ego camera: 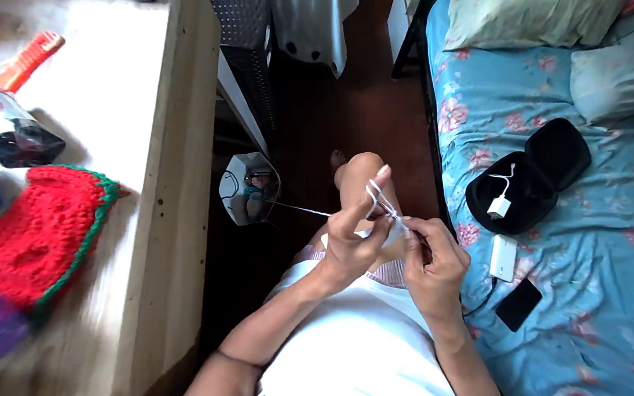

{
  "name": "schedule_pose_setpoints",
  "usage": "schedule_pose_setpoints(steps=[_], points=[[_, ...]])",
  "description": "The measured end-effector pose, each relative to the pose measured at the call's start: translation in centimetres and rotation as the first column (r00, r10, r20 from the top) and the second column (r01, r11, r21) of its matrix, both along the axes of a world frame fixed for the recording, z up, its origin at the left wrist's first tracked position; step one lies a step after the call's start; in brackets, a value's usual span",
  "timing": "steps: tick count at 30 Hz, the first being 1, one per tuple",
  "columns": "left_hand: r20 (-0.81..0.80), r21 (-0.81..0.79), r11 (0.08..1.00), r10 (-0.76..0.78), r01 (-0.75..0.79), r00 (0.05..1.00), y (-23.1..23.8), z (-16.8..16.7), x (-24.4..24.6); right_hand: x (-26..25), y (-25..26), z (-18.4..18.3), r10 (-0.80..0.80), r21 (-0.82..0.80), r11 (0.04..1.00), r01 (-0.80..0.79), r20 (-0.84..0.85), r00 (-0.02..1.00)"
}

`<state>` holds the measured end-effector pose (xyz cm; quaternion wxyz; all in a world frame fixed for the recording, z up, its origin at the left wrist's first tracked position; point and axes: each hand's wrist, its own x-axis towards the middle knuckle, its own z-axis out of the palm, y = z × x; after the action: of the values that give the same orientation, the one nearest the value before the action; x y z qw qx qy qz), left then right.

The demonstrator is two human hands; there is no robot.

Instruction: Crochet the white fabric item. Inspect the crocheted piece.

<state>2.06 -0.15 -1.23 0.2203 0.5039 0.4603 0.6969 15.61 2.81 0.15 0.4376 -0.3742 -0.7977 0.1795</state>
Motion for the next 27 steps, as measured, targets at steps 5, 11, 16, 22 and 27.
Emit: schedule_pose_setpoints(steps=[5, 11, 16, 22, 27], points=[[0.026, 0.132, 0.988, 0.075, -0.078, 0.997, 0.2, -0.9, 0.8, 0.0, 0.8, 1.0, 0.055, -0.481, 0.819, -0.314, -0.478, 0.877], [0.354, 0.023, 1.0, -0.003, -0.006, 0.935, 0.5, 0.6, 0.5, -0.2, 0.0, -0.8, 0.011, -0.234, 0.967, -0.097, -0.343, 0.939], [0.383, -0.036, 0.998, -0.029, 0.046, 0.923, 0.6, 1.5, -0.7, 0.0, 0.0, -1.2, -0.074, 0.098, 0.992, 0.081, -0.065, 0.995], [0.498, -0.183, 0.964, -0.079, 0.193, 0.864, 0.2, 2.7, -2.2, 0.6, 0.4, -0.8, -0.047, 0.25, 0.967, 0.041, 0.019, 0.999], [0.598, -0.25, 0.902, -0.141, 0.351, 0.789, 0.0, 3.2, -3.9, 1.0, 0.5, -0.9, -0.01, 0.269, 0.963, -0.006, 0.058, 0.998]])
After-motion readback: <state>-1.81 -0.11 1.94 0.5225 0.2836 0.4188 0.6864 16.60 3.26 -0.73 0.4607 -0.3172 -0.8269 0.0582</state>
